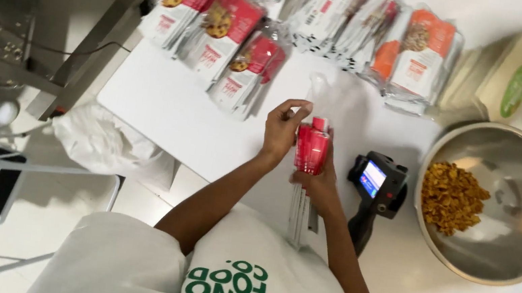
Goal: The person organizes flat plastic product packets on a table, sorts through them by hand, and interacts with a handheld terminal screen.
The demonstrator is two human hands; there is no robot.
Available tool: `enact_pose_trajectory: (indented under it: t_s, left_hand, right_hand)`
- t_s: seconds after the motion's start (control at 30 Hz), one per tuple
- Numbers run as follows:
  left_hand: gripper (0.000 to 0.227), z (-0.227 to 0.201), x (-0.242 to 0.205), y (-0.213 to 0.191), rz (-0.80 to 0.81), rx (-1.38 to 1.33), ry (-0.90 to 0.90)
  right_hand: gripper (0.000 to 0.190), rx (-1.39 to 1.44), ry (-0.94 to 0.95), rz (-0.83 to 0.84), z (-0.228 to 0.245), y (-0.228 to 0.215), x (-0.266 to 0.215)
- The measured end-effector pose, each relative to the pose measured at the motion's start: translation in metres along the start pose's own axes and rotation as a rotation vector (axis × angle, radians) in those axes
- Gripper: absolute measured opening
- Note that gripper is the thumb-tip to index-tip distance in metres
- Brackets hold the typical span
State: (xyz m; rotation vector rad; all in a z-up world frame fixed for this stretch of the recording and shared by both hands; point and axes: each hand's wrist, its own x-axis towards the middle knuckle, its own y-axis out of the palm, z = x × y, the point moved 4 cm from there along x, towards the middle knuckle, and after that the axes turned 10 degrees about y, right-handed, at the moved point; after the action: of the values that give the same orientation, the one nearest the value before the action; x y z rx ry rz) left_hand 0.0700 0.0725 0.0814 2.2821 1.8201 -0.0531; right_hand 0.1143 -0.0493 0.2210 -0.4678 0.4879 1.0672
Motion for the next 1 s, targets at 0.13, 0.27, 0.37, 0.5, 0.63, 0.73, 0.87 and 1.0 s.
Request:
enact_pose_trajectory:
  t_s: [0.13, 0.27, 0.37, 0.5, 0.63, 0.73, 0.87, 1.0]
  left_hand:
    - [0.012, -0.029, -0.047, -0.022, -0.098, 0.063, 0.146]
    - [0.011, -0.035, -0.103, -0.022, 0.154, 0.231, 0.457]
    - [0.016, -0.012, -0.118, -0.031, 0.336, 0.248, 0.411]
    - [0.035, 0.001, -0.125, -0.049, 0.445, 0.264, 0.157]
    - [0.093, -0.026, -0.11, -0.072, 0.37, 0.379, 0.019]
    - [0.124, -0.014, -0.081, -0.084, 0.503, 0.414, -0.217]
    - [0.1, -0.037, 0.011, -0.126, 0.268, 0.111, -0.121]
    - [0.095, -0.126, 0.042, -0.138, 0.058, 1.297, 0.445]
  right_hand:
    - [0.12, -0.304, 0.027, -0.017, -0.043, 0.006, 0.016]
    - [0.081, -0.346, -0.038, -0.098, -0.062, 0.004, 0.032]
    - [0.071, -0.134, -0.073, -0.049, -0.125, -0.011, 0.054]
    - [0.079, -0.018, 0.105, -0.063, -0.136, -0.01, 0.017]
    - [0.094, -0.042, 0.254, -0.11, -0.097, 0.012, 0.018]
    - [0.11, 0.142, 0.207, -0.162, -0.087, 0.032, 0.062]
    - [0.113, 0.215, -0.001, -0.031, -0.034, 0.066, 0.115]
    - [0.077, -0.142, -0.162, -0.045, -0.039, 0.06, 0.191]
